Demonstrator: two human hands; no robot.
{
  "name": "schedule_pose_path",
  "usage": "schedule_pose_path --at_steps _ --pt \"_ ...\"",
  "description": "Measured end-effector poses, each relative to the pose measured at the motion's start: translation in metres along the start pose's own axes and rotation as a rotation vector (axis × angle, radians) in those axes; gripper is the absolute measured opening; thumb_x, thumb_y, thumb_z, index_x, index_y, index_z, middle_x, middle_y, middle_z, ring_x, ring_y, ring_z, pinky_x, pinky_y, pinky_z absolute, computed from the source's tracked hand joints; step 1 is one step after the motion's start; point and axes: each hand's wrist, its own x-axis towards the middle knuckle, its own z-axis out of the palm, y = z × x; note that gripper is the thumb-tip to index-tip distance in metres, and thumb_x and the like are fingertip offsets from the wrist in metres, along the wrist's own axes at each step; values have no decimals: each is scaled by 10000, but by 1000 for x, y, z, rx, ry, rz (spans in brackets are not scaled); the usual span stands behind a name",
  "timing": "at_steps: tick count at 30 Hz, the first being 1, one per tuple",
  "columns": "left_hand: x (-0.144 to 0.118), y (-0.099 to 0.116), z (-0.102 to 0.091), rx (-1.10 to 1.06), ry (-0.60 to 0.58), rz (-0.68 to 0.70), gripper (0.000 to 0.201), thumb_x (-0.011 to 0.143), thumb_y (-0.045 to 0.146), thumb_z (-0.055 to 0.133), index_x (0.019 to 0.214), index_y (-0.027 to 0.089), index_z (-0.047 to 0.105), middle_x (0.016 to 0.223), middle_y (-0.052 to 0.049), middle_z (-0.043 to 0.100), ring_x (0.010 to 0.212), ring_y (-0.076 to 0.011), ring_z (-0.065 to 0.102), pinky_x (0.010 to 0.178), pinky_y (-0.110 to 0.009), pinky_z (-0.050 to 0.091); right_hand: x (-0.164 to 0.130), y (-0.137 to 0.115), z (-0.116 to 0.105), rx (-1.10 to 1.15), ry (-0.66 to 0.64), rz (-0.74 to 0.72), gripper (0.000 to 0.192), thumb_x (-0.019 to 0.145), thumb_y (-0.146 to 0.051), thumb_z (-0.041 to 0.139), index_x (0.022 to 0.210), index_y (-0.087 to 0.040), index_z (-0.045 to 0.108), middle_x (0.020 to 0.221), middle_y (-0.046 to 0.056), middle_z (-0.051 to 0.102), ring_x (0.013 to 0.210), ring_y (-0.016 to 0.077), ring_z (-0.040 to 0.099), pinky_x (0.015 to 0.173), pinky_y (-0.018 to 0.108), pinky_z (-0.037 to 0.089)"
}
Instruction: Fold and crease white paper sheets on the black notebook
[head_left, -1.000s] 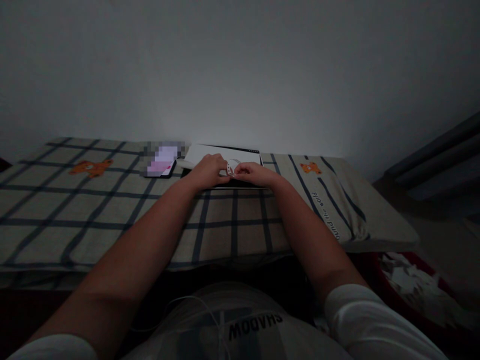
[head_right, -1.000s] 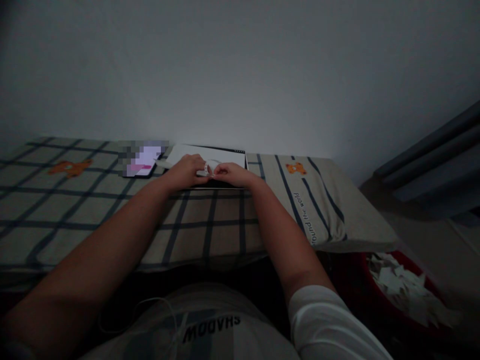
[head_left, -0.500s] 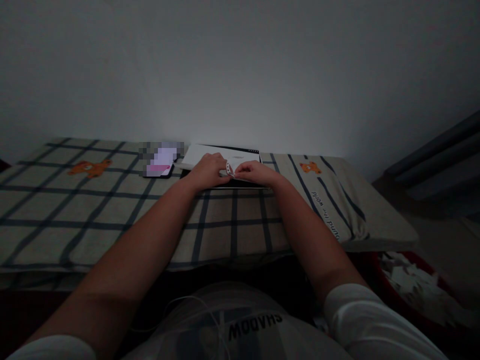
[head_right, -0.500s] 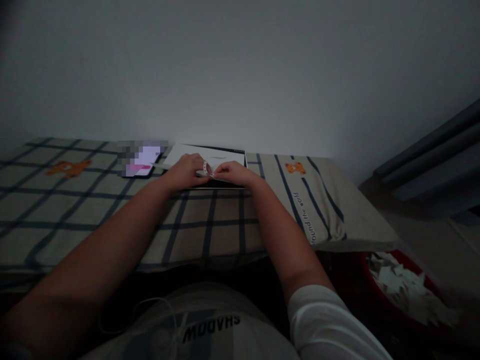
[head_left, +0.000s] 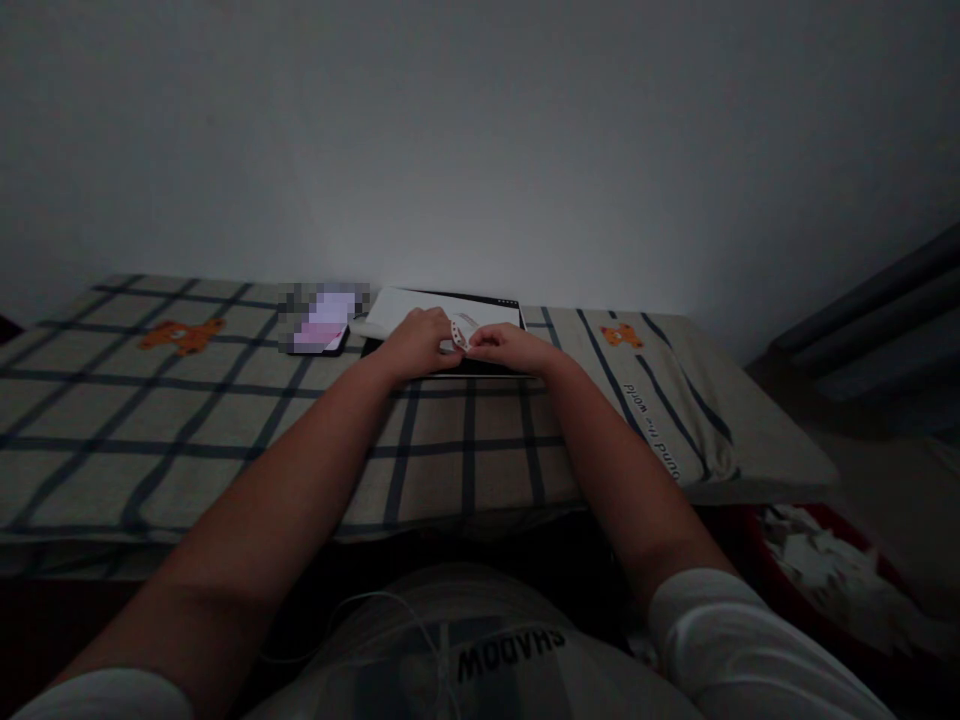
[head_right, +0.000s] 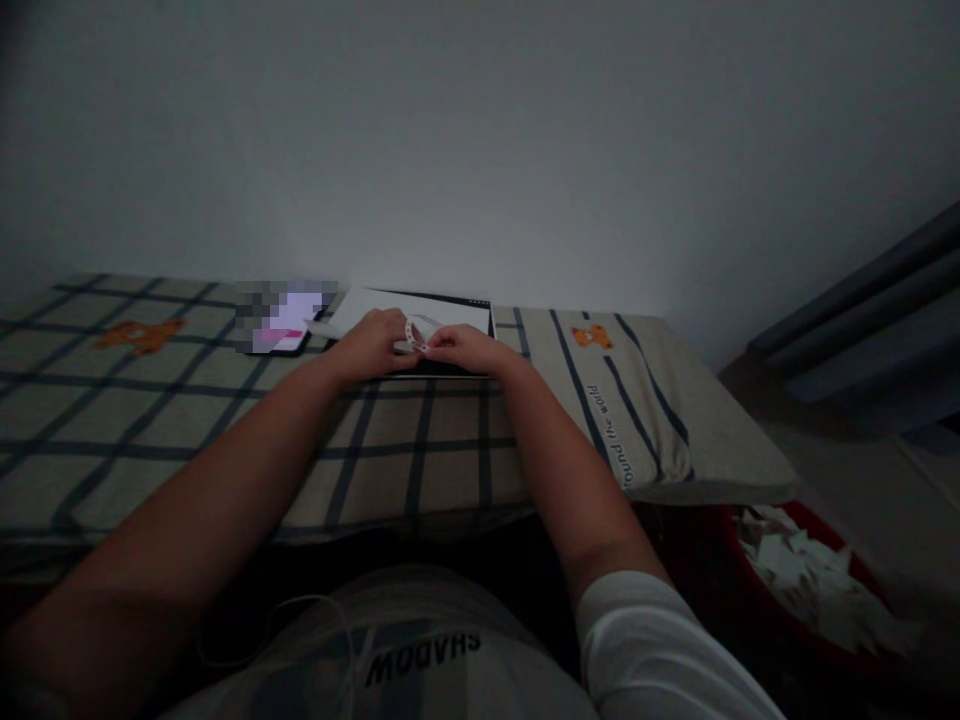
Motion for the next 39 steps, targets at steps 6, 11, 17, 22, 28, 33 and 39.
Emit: schedule_pose_path --at_steps 6,11,17,22,28,33,39 --pt "-1 2 -5 -13 21 1 195 741 330 586 847 219 706 933 -50 658 941 -228 558 830 -350 373 -4 -2 -4 17 2 43 324 788 -439 601 884 -145 698 881 53 692 794 158 590 741 274 438" --pt "-1 5 -5 9 14 -10 223 763 352 573 889 223 703 910 -59 649 935 -240 554 814 -358 366 -4 -2 -4 1 0 45 332 778 -458 607 871 -156 710 874 53 700 799 168 598 732 279 438" --pt "-1 6 -4 -18 9 -10 216 775 352 578 891 215 700 911 -65 656 932 -239 553 817 -351 366 -5 -5 -4 16 -15 83 314 783 -444 613 878 -157 699 883 57 697 802 163 593 736 272 438" --pt "-1 4 -1 -7 32 -3 221 775 350 571 882 206 701 891 -64 651 909 -234 553 809 -351 374 -4 -3 -1 -45 -27 6 345 808 -456 569 860 -133 677 849 53 674 790 162 575 716 268 425" --pt "-1 3 -4 -23 42 -1 210 750 325 570 856 207 709 902 -60 658 923 -233 561 821 -360 380 -4 -2 -4 19 -8 47 320 796 -427 597 911 -140 679 903 61 683 804 157 582 749 274 437" --pt "-1 4 -5 -8 36 -6 215 733 344 585 837 214 719 892 -58 661 921 -234 562 818 -364 376 -7 -5 -6 14 -37 85 307 785 -424 609 879 -143 691 851 54 685 763 156 582 715 276 437" --pt "0 4 0 -24 35 2 209 766 340 583 855 215 725 859 -57 667 907 -227 562 805 -355 372 -5 -2 -5 18 -14 69 300 779 -420 616 868 -143 690 853 53 683 771 149 579 725 269 433"
